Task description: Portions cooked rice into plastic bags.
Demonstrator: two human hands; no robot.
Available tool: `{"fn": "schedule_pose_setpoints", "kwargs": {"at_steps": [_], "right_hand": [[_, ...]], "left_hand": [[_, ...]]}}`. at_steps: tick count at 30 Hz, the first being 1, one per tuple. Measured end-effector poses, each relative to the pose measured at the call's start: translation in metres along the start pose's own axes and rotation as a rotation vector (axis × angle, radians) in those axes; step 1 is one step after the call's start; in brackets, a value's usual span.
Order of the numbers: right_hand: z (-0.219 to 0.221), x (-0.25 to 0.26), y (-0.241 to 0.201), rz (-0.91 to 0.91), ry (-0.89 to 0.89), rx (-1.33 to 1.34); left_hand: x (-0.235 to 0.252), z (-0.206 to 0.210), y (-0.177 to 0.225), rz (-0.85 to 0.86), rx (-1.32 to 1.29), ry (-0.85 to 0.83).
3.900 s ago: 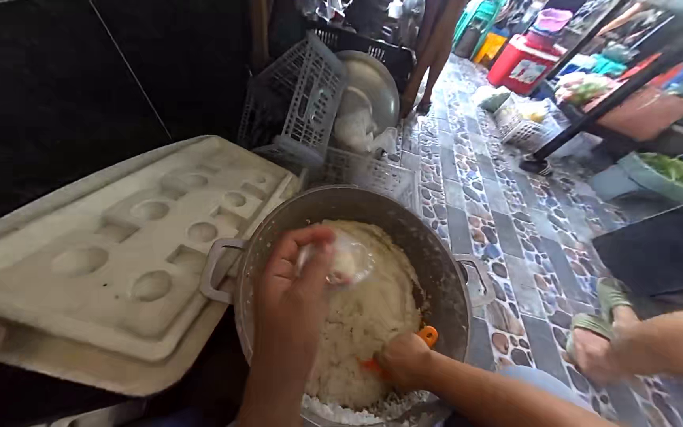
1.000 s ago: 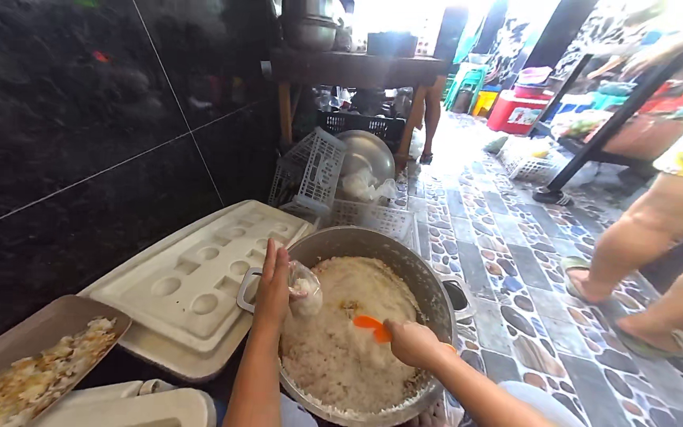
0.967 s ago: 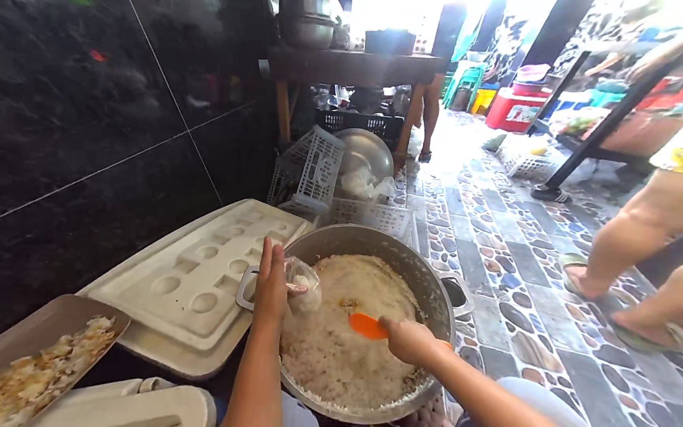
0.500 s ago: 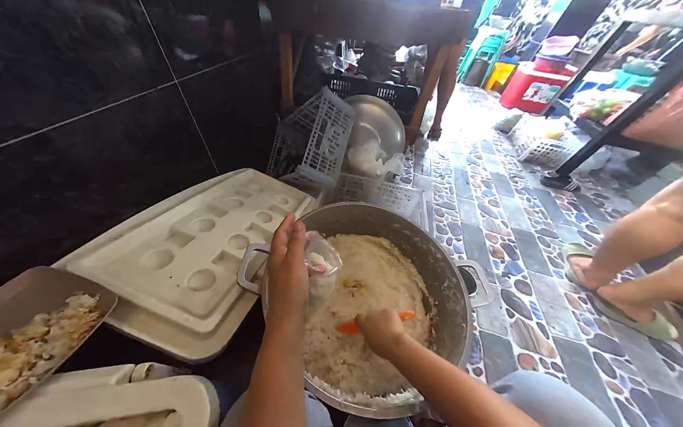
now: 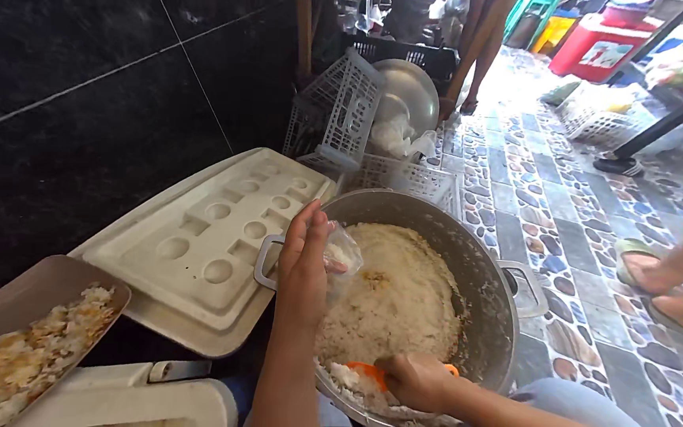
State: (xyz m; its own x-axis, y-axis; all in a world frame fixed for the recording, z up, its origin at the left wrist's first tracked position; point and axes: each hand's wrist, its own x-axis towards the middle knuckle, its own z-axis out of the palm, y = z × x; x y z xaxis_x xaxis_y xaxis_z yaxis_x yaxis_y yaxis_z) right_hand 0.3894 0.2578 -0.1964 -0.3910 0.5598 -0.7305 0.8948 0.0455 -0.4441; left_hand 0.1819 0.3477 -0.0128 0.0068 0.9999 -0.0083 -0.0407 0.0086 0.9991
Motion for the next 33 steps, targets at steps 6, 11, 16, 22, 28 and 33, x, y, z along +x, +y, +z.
{"fn": "schedule_pose_setpoints", "kwargs": {"at_steps": [6,11,16,22,28,33], "right_hand": [[-0.012,-0.004,0.024,-0.171,0.082,0.522],[-0.059,-0.055,0.011,-0.200,0.212,0.848],[-0.133,-0.109,-0.030,-0.196,0.449,0.846],[-0.185,-0.110,-0.077,0.079,0.425,0.385],[-0.144,-0.103,-0.135,0.240,0.707,-0.418],[-0.148,-0.124,-0.111,0.160,1.036,-0.391]], "left_hand": [[0.014,0.005,-0.005,-0.055,-0.030,0.089],[0.024,-0.001,-0.023,-0.060,-0.079,0.042],[0.022,0.009,-0.042,0.020,-0.089,-0.065],[0.006,0.039,-0.052,0.249,-0.178,-0.226],[-0.002,0.041,-0.046,0.143,-0.236,-0.147],[-0.017,0.023,-0.009,-0.158,-0.260,0.137]]}}
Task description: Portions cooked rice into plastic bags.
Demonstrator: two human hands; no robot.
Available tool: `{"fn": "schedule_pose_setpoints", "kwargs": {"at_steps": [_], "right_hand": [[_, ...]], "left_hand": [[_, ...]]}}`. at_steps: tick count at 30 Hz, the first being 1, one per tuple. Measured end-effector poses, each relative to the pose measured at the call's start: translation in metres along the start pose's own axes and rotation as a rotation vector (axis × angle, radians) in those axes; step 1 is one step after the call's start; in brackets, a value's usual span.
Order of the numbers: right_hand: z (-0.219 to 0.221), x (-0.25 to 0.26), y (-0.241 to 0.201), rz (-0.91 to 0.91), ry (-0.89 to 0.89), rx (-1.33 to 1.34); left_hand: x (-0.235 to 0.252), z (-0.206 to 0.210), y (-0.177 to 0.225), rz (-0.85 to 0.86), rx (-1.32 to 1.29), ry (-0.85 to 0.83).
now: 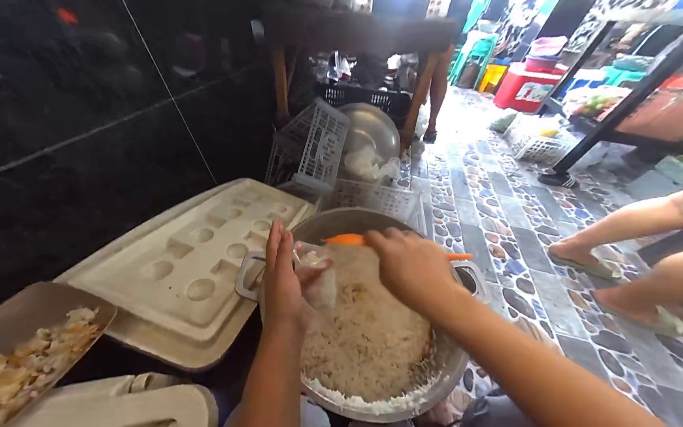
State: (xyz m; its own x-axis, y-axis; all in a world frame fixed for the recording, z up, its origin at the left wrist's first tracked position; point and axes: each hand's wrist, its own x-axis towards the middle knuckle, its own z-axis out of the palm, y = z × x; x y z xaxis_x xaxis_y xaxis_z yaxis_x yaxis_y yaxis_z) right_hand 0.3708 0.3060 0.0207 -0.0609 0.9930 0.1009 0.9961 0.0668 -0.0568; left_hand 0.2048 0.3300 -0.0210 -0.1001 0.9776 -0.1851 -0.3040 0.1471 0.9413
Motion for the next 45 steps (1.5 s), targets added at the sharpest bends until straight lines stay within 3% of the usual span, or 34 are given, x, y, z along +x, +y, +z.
{"fn": "schedule_pose_setpoints", "kwargs": {"at_steps": [2,4,5,9,13,19,23,26,28,30,33,35,37,39,42,45], "right_hand": [[0.028,0.004,0.002,0.087,-0.305,-0.051],[0.094,0.000,-0.006,-0.016,-0.762,-0.019],[0.127,-0.005,-0.015,-0.101,-0.894,-0.001],[0.213,-0.022,-0.043,-0.315,-0.985,0.022],[0.199,-0.042,-0.022,-0.373,-1.134,-0.039],[0.182,-0.064,0.064,-0.304,-1.072,0.203],[0.199,-0.057,0.079,-0.203,-1.109,0.426],[0.197,-0.054,0.088,-0.048,-1.118,0.735],[0.178,-0.045,0.087,0.080,-1.081,0.981],[0.155,-0.032,0.089,0.081,-0.976,1.146],[0.099,-0.016,0.085,0.085,-0.704,1.246],[0.065,-0.005,0.078,0.159,-0.642,1.311],[0.046,0.006,0.065,0.215,-0.659,1.261],[0.042,0.015,0.049,0.149,-0.620,0.951],[0.034,0.010,0.008,0.069,-0.457,0.370],[0.041,-0.005,-0.007,-0.059,-0.266,0.123]], "left_hand": [[0.002,-0.006,0.007,-0.016,0.024,0.040],[0.008,-0.007,0.011,0.013,0.053,0.052],[0.011,-0.007,0.011,0.035,0.048,0.043],[0.017,-0.001,0.012,0.115,0.035,0.080],[0.014,-0.014,0.011,0.112,0.074,-0.028],[0.018,-0.012,0.012,0.164,0.116,-0.112],[0.027,-0.019,0.014,0.144,0.196,-0.171],[0.036,-0.023,0.008,0.169,0.203,-0.251],[0.044,-0.023,0.003,0.165,0.205,-0.275],[0.050,-0.022,-0.003,0.157,0.206,-0.285],[0.057,-0.024,-0.021,0.204,0.220,-0.340],[0.058,-0.023,-0.035,0.260,0.196,-0.388],[0.053,-0.016,-0.045,0.312,0.158,-0.411],[0.045,-0.011,-0.055,0.368,0.103,-0.418],[0.039,-0.004,-0.060,0.400,0.040,-0.417],[0.033,0.000,-0.052,0.339,-0.009,-0.340]]}}
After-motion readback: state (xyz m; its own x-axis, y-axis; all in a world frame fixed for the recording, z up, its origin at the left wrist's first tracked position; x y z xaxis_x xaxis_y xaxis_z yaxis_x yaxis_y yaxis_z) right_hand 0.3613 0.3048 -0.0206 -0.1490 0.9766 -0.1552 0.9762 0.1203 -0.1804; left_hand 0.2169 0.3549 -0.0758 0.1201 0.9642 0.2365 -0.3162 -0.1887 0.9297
